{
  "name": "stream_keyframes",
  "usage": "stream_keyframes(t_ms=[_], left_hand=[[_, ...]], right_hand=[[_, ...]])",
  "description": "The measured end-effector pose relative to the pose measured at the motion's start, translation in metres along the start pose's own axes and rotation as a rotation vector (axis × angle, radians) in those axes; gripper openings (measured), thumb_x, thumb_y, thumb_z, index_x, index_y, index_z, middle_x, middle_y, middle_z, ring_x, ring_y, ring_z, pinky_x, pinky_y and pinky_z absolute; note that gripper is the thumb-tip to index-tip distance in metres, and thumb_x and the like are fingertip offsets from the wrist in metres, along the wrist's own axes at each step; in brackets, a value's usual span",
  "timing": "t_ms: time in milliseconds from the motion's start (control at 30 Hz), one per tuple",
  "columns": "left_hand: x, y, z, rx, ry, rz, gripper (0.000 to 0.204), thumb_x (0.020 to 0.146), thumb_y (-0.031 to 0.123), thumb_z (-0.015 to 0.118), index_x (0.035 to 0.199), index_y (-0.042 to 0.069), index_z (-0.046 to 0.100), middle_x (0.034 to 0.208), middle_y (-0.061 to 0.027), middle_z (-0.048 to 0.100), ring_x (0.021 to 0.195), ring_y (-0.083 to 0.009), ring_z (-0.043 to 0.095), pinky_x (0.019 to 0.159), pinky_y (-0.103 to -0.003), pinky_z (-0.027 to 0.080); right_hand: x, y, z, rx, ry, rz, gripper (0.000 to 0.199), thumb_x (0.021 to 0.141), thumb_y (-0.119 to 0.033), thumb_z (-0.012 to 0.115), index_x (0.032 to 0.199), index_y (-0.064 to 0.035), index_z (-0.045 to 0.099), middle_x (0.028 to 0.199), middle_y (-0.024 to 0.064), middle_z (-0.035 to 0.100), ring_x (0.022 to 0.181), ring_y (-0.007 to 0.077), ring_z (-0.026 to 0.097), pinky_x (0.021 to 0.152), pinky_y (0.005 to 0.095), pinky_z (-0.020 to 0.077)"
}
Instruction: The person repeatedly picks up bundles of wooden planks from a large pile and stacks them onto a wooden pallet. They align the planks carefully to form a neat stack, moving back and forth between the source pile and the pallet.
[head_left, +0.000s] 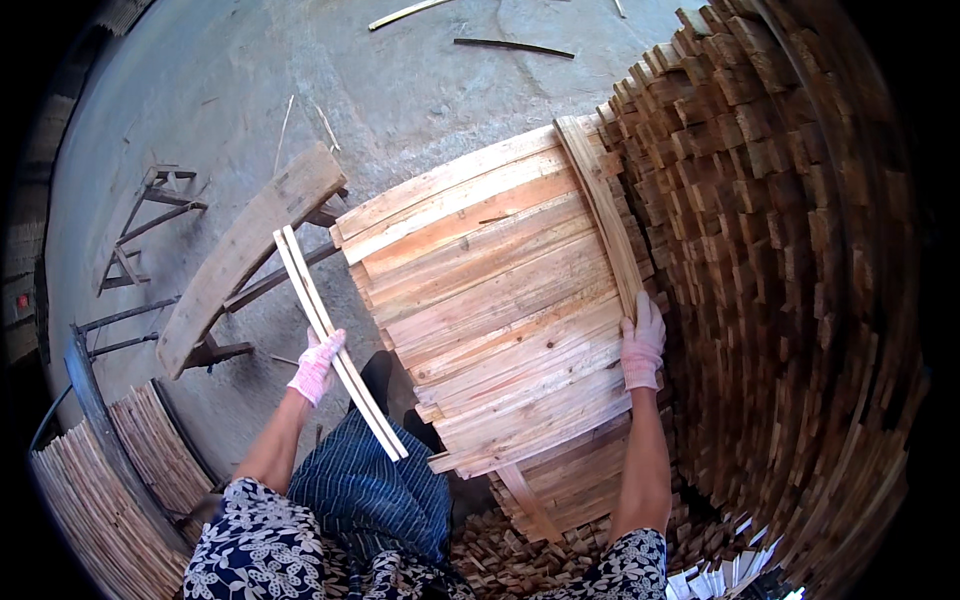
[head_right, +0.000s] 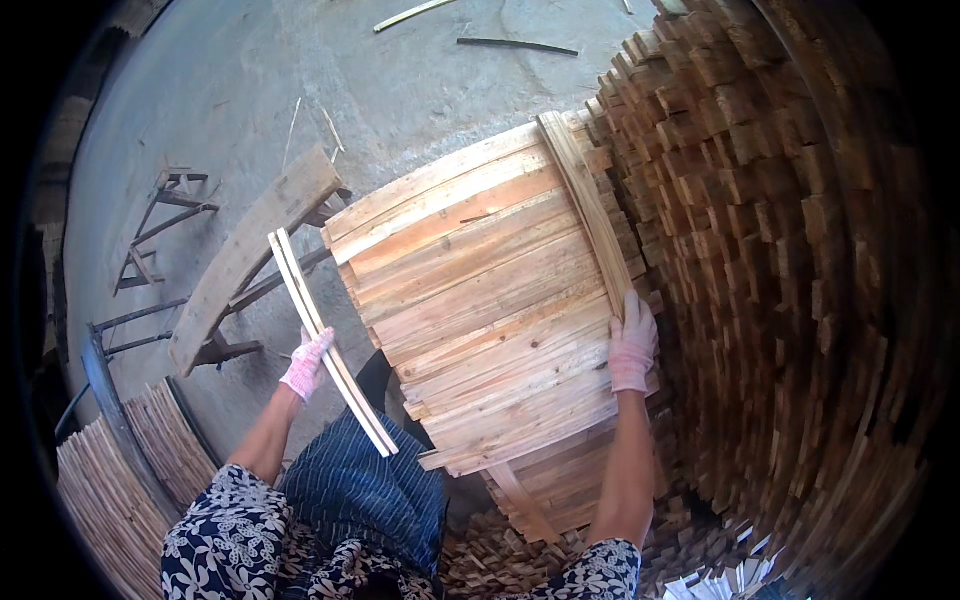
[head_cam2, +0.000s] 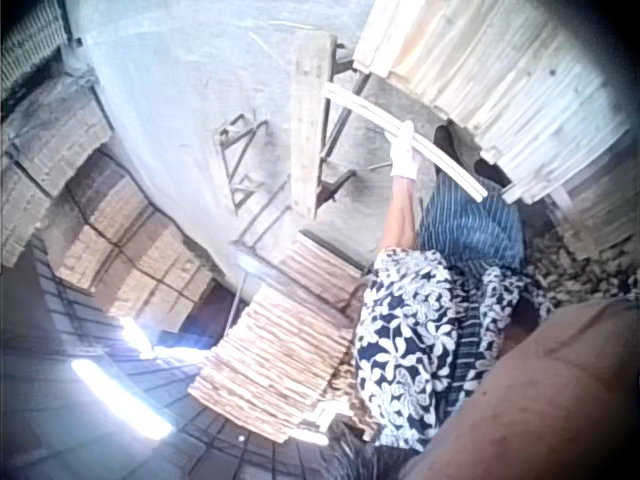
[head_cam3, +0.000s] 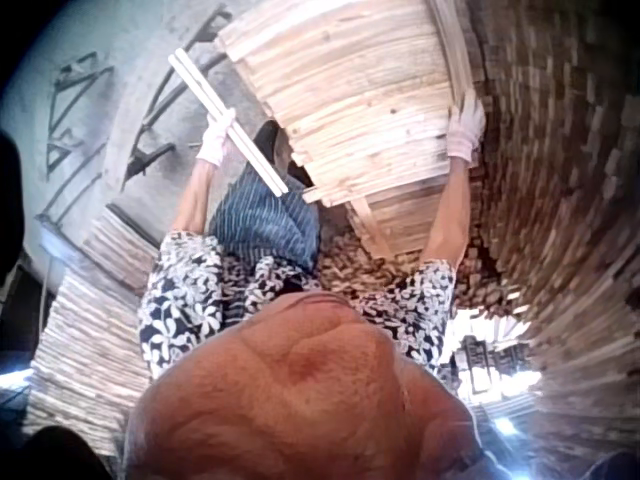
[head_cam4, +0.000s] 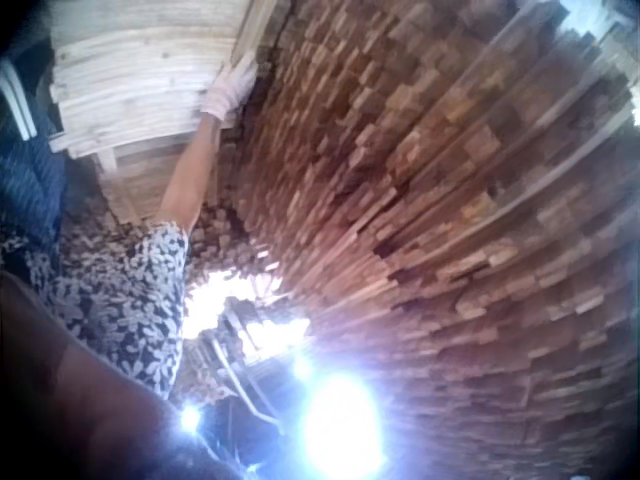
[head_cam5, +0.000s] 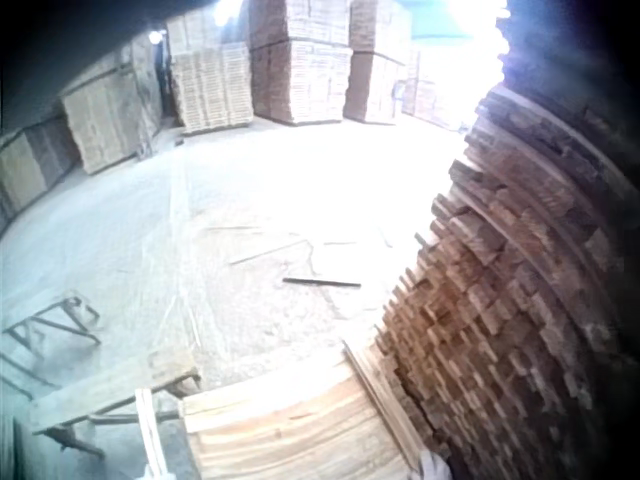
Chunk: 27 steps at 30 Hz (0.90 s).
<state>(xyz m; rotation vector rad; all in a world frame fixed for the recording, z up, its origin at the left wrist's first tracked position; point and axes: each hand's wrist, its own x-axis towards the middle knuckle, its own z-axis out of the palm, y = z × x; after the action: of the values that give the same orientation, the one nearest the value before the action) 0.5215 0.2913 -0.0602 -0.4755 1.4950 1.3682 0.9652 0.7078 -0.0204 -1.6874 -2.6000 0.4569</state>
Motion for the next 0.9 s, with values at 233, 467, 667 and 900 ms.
stream_keyframes(t_ms=[233,467,667,900], left_hand=[[0.028,-0.026,0.062,-0.090,-0.105,-0.008,0.081,0.091,0.005,0.077,0.151,0.026,0.026,0.121,-0.0079,0.060,0.112,-0.0233,0.063,0.097,-0.051,0.056],[0.019,-0.022,0.059,-0.101,-0.106,-0.038,0.064,0.091,0.010,0.079,0.140,0.019,0.038,0.112,-0.0067,0.062,0.103,-0.0223,0.065,0.093,-0.047,0.058],[-0.009,-0.016,0.001,0.099,-0.031,-0.042,0.034,0.089,0.015,0.082,0.116,0.008,0.062,0.102,-0.0074,0.068,0.091,-0.0228,0.067,0.081,-0.040,0.060],[0.001,-0.017,0.087,-0.006,-0.093,-0.074,0.057,0.092,0.010,0.079,0.138,0.008,0.046,0.109,-0.0039,0.066,0.100,-0.0160,0.065,0.090,-0.036,0.058]], right_hand=[[-0.009,0.001,0.010,-0.103,0.066,0.063,0.069,0.091,-0.023,0.070,0.154,-0.0212,0.043,0.146,0.0159,0.050,0.131,0.0387,0.050,0.110,0.0511,0.0407],[-0.010,-0.011,0.017,-0.159,0.078,0.073,0.067,0.093,-0.022,0.068,0.154,-0.0168,0.041,0.143,0.0203,0.050,0.130,0.0410,0.050,0.109,0.0531,0.0406],[-0.001,-0.024,0.002,-0.153,-0.039,0.149,0.072,0.093,-0.021,0.068,0.157,-0.0149,0.036,0.138,0.0267,0.052,0.127,0.0433,0.052,0.106,0.0535,0.0430],[0.006,-0.020,0.004,-0.330,-0.092,0.237,0.072,0.099,-0.029,0.062,0.162,-0.0268,0.027,0.147,0.0223,0.047,0.129,0.0422,0.051,0.107,0.0534,0.0430]])
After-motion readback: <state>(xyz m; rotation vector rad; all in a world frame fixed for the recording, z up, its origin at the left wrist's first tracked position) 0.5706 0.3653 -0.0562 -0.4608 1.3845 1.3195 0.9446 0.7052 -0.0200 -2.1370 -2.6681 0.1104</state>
